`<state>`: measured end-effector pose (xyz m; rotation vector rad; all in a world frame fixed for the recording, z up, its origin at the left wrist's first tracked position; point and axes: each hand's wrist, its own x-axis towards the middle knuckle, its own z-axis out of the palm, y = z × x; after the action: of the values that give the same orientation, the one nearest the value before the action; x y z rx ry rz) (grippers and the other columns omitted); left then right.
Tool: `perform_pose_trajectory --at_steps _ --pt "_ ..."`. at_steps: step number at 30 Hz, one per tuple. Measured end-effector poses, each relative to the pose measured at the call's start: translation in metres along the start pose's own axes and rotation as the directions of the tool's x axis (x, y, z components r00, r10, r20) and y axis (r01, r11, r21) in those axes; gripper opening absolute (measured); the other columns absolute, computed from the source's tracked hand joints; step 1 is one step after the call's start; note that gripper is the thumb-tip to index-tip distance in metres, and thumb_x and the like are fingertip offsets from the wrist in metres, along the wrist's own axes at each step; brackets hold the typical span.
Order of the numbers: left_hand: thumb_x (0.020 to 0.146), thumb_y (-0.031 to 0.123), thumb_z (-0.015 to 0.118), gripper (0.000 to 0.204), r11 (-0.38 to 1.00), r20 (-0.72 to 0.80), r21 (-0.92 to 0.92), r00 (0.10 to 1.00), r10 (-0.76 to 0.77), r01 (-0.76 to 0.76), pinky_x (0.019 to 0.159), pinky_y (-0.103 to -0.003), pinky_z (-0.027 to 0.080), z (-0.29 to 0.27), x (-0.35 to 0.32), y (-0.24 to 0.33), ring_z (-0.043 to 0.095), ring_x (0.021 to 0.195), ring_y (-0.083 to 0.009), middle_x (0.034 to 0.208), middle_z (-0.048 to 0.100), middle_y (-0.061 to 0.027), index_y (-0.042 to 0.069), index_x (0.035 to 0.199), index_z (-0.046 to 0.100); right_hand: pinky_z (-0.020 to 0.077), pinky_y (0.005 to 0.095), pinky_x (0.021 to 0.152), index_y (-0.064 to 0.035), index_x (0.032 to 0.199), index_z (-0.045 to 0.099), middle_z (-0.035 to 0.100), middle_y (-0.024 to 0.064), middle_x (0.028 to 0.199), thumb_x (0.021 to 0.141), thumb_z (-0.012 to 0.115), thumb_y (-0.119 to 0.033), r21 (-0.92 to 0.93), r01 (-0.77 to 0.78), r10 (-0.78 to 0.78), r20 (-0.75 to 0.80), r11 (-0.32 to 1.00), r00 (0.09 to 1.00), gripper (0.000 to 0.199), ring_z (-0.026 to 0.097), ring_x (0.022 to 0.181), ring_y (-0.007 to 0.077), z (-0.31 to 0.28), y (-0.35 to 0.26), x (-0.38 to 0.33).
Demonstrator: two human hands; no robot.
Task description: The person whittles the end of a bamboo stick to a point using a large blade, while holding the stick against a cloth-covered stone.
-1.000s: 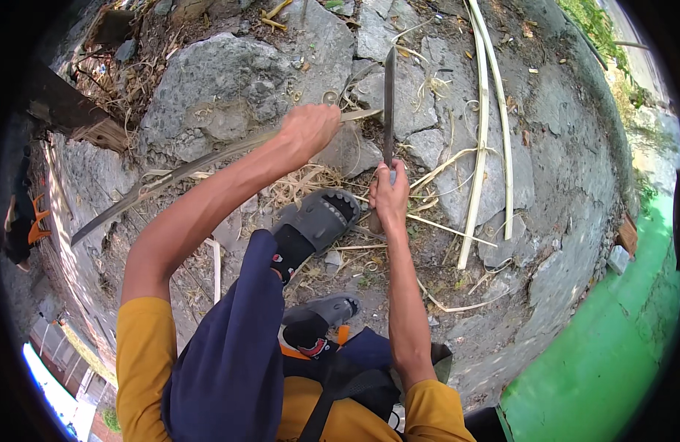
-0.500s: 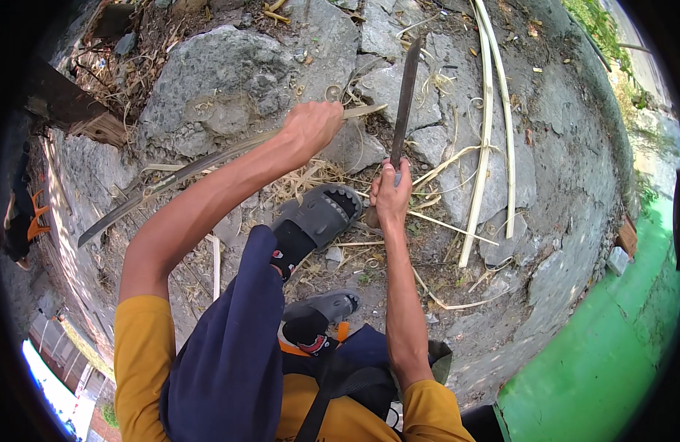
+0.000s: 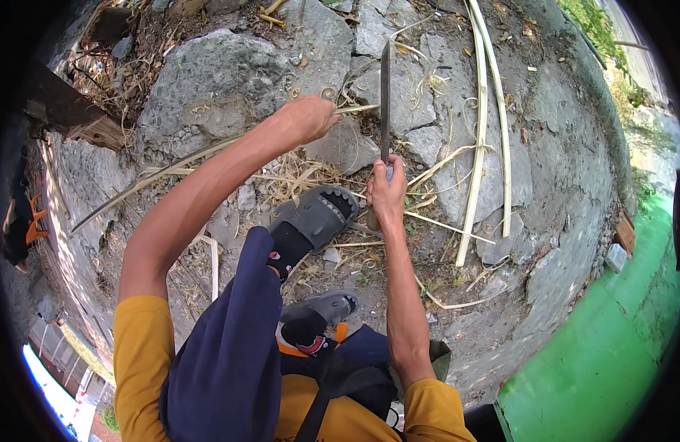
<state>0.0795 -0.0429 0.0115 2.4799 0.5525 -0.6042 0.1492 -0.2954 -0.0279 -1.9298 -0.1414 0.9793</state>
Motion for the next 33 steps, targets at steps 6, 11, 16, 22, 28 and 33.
perform_pose_trajectory --at_steps 6,11,16,22,28,33 --pt "0.111 0.041 0.048 0.050 0.999 0.120 -0.041 0.993 -0.012 0.017 0.080 -0.057 0.056 -0.006 0.009 0.006 0.071 0.085 -0.0478 0.089 0.073 -0.0279 -0.002 0.103 0.072 0.0474 0.0361 0.058 -0.0020 0.115 0.058 0.061 0.0062 0.069 0.102 0.059 -0.032 0.029 0.059 -0.058 -0.024 0.998 0.998 0.032 0.061 0.058 0.0177 -0.004 0.009 -0.003" --pt "0.112 0.044 0.045 0.053 0.999 0.168 -0.037 0.986 -0.021 0.027 0.076 -0.056 0.055 -0.013 0.011 0.002 0.070 0.080 -0.0452 0.086 0.072 -0.0267 -0.002 0.104 0.072 0.0491 0.0382 0.062 -0.0010 0.114 0.058 0.064 0.0091 0.074 0.102 0.059 -0.031 -0.067 0.104 -0.108 -0.056 0.992 0.993 0.032 0.061 0.062 0.0178 -0.004 0.009 0.002" --pt "0.113 0.046 0.042 0.058 0.992 0.219 -0.112 0.975 -0.037 0.063 0.070 -0.055 0.052 -0.013 0.020 -0.001 0.067 0.071 -0.0409 0.080 0.070 -0.0242 -0.003 0.100 0.070 0.0521 0.0399 0.073 0.0008 0.118 0.057 0.069 0.0143 0.087 0.102 0.059 -0.030 -0.049 0.094 -0.097 -0.069 0.994 0.993 0.035 0.066 0.076 0.0217 -0.001 0.007 -0.001" --pt "0.113 0.049 0.040 0.061 0.997 0.312 -0.050 0.949 -0.038 0.057 0.065 -0.052 0.052 -0.019 0.017 -0.007 0.063 0.064 -0.0348 0.074 0.067 -0.0204 -0.002 0.096 0.068 0.0514 0.0407 0.073 0.0007 0.119 0.055 0.068 0.0156 0.085 0.100 0.060 -0.033 -0.105 0.053 -0.059 -0.056 0.993 0.997 0.039 0.065 0.074 0.0228 -0.002 -0.006 -0.003" --pt "0.114 0.051 0.036 0.061 0.984 0.385 -0.124 0.920 -0.074 0.130 0.055 -0.048 0.050 -0.027 0.023 0.004 0.059 0.056 -0.0267 0.066 0.060 -0.0107 0.000 0.091 0.062 0.0503 0.0406 0.067 0.0010 0.117 0.056 0.066 0.0145 0.082 0.100 0.060 -0.032 -0.106 0.119 -0.129 -0.086 0.987 0.988 0.038 0.062 0.068 0.0208 -0.003 0.012 0.007" --pt "0.114 0.054 0.035 0.060 0.973 0.417 -0.149 0.903 -0.097 0.174 0.048 -0.042 0.049 -0.031 0.015 -0.005 0.056 0.053 -0.0203 0.063 0.052 -0.0038 0.004 0.092 0.060 0.0478 0.0399 0.063 -0.0004 0.116 0.053 0.064 0.0097 0.073 0.101 0.060 -0.030 0.001 0.104 -0.103 -0.078 0.995 0.992 0.034 0.059 0.064 0.0190 0.001 0.003 -0.010"
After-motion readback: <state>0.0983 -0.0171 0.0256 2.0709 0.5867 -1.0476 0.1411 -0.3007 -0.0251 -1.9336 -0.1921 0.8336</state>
